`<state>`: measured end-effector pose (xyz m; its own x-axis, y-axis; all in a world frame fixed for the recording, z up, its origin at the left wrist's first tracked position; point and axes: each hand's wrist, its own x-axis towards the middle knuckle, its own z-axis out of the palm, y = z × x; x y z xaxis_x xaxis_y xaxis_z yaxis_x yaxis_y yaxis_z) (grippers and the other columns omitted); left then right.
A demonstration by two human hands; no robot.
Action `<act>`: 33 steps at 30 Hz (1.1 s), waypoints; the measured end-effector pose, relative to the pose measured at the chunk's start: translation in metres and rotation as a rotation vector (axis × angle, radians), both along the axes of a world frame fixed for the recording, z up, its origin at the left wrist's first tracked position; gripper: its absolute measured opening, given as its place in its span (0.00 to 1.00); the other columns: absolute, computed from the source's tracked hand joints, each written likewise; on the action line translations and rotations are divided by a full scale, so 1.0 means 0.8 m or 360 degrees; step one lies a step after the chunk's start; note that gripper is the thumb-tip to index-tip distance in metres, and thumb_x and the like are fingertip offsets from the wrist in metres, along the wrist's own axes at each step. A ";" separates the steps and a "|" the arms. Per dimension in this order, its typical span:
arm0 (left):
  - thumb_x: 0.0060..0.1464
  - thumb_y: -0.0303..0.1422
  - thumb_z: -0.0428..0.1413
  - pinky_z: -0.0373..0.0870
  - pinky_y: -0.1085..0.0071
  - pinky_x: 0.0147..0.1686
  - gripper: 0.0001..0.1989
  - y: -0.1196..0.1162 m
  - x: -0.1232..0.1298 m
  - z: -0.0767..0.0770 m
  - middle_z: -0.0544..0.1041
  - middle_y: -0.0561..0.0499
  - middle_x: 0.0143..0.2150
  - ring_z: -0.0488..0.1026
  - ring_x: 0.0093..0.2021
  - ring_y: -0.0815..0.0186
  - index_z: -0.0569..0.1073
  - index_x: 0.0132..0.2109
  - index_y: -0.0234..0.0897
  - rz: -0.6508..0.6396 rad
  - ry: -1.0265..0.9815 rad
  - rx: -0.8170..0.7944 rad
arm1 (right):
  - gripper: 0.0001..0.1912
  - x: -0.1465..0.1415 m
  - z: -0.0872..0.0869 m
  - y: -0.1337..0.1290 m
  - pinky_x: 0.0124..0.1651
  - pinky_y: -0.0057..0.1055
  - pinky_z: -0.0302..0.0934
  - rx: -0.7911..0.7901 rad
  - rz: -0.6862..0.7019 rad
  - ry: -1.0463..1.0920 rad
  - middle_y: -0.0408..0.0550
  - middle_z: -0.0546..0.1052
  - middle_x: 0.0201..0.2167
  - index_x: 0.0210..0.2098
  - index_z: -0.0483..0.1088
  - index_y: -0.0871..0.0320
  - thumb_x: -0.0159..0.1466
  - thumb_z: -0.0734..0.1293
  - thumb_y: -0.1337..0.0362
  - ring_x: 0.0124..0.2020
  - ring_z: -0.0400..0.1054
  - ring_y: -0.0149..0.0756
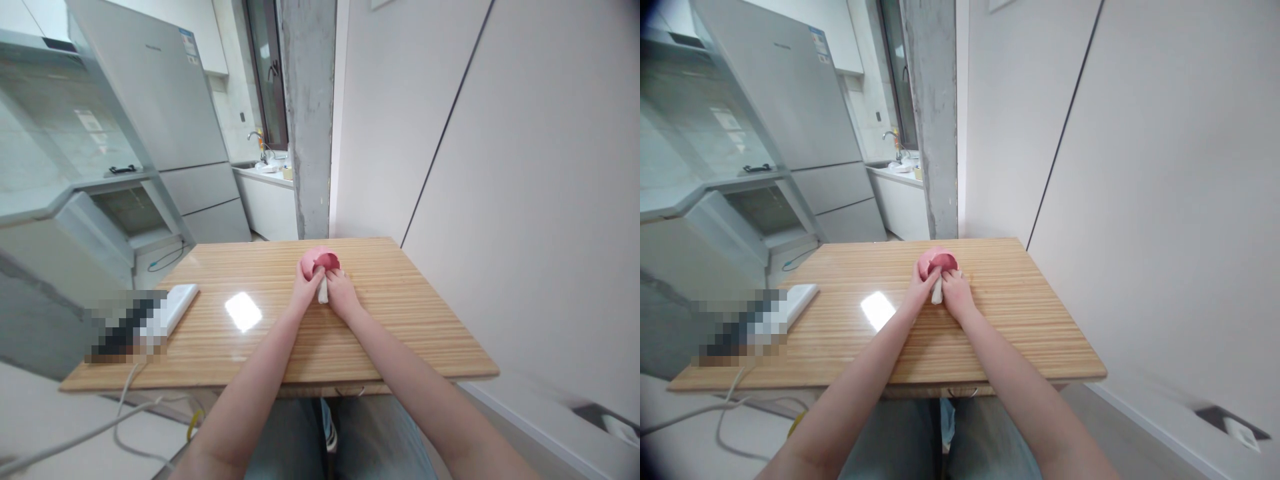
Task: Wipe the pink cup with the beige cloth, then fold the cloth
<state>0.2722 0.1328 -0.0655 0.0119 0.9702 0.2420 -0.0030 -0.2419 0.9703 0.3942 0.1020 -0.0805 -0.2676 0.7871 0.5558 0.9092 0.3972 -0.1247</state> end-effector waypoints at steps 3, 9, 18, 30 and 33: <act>0.52 0.43 0.56 0.66 0.63 0.53 0.22 0.004 -0.010 0.007 0.74 0.42 0.48 0.72 0.50 0.59 0.68 0.50 0.35 0.0219 0.0069 -0.0001 | 0.15 -0.005 0.003 -0.003 0.51 0.38 0.60 -0.0009 0.0242 -0.0026 0.54 0.73 0.46 0.50 0.69 0.60 0.65 0.61 0.69 0.49 0.62 0.42; 0.51 0.40 0.58 0.64 0.63 0.55 0.25 0.013 -0.037 0.015 0.73 0.43 0.52 0.70 0.53 0.59 0.66 0.55 0.37 0.0365 0.0281 0.0146 | 0.11 -0.012 0.010 -0.003 0.49 0.38 0.60 0.0072 0.0276 -0.0162 0.55 0.73 0.47 0.46 0.71 0.59 0.65 0.62 0.68 0.51 0.62 0.42; 0.44 0.38 0.63 0.70 0.64 0.48 0.40 0.001 -0.011 0.012 0.73 0.43 0.49 0.73 0.48 0.61 0.55 0.62 0.38 0.0037 -0.0042 0.0018 | 0.11 -0.008 0.003 -0.003 0.50 0.39 0.59 0.0093 -0.0012 -0.0063 0.55 0.74 0.44 0.45 0.71 0.60 0.66 0.61 0.67 0.49 0.61 0.43; 0.47 0.47 0.60 0.67 0.60 0.51 0.31 0.003 -0.032 0.011 0.75 0.43 0.46 0.73 0.48 0.57 0.65 0.55 0.38 0.0207 0.0457 0.0163 | 0.11 0.002 0.003 0.007 0.49 0.40 0.61 0.0008 0.0160 -0.0102 0.55 0.74 0.43 0.44 0.73 0.59 0.65 0.62 0.68 0.48 0.62 0.42; 0.45 0.44 0.62 0.65 0.62 0.53 0.40 -0.003 -0.017 0.011 0.72 0.41 0.53 0.71 0.52 0.58 0.56 0.62 0.37 0.0104 0.0297 0.0103 | 0.12 0.000 0.002 0.004 0.49 0.39 0.61 -0.0018 0.0055 -0.0080 0.56 0.74 0.43 0.45 0.72 0.60 0.65 0.61 0.69 0.47 0.62 0.43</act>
